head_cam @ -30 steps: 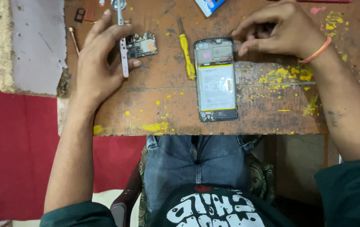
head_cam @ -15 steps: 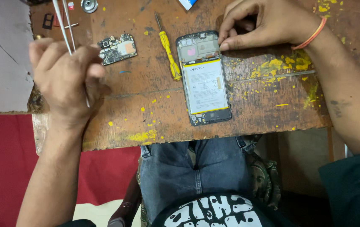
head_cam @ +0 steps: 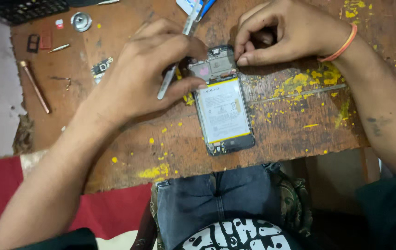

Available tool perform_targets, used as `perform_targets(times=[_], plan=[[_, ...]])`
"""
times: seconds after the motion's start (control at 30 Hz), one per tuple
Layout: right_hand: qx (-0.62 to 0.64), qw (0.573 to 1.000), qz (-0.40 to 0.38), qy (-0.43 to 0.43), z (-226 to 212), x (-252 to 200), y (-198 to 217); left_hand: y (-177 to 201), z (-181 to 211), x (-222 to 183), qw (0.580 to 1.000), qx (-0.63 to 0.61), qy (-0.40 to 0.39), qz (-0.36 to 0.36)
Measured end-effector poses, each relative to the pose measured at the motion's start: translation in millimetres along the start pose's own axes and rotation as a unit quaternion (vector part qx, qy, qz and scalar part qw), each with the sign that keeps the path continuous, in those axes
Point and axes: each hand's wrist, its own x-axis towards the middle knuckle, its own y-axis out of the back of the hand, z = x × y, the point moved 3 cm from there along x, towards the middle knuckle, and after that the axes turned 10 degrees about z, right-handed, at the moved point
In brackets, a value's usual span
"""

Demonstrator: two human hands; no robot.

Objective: The person uses tweezers to carefully remove the motherboard from a disassembled smartphone. They lift the circuit board from the chassis, disconnecting it from the battery area, and place it on the workbench. The person then inspects the internal components of the phone's body.

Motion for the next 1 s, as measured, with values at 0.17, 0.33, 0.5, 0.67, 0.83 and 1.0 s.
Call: perform_targets(times=[0.17,0.33,0.5,0.67,0.83,1.0], plan=[[-0.019,1.000,-0.011,-0.013,-3.1,-0.4,-5.3,-9.4,-12.3,-16.4,0.999,0.039,-0.011,0.014],[-0.031,0.998,-0.022,0.049,-15.0,5.5,-4.3,-7.3,-11.2,-16.5,0.999,0.014,-0.010,-0.045],[-0.031,0.998,-0.032,0.032,-16.0,3.9,-6.2,-2.3,-11.7,-14.9,0.998,-0.006,-0.015,-0.059],[-0.018,0.999,-0.034,0.005,-17.1,3.3,-8.6,4.9,-19.4,-14.7,0.998,-0.030,-0.009,-0.050],[-0.015,0.999,-0.032,0.010,-15.4,3.6,-9.1,8.0,-20.4,-14.7,0.999,0.007,-0.012,-0.049],[-0.035,0.999,-0.036,0.015,-7.4,1.8,-10.8,13.5,-22.6,-15.8,0.997,0.056,-0.027,-0.040]])
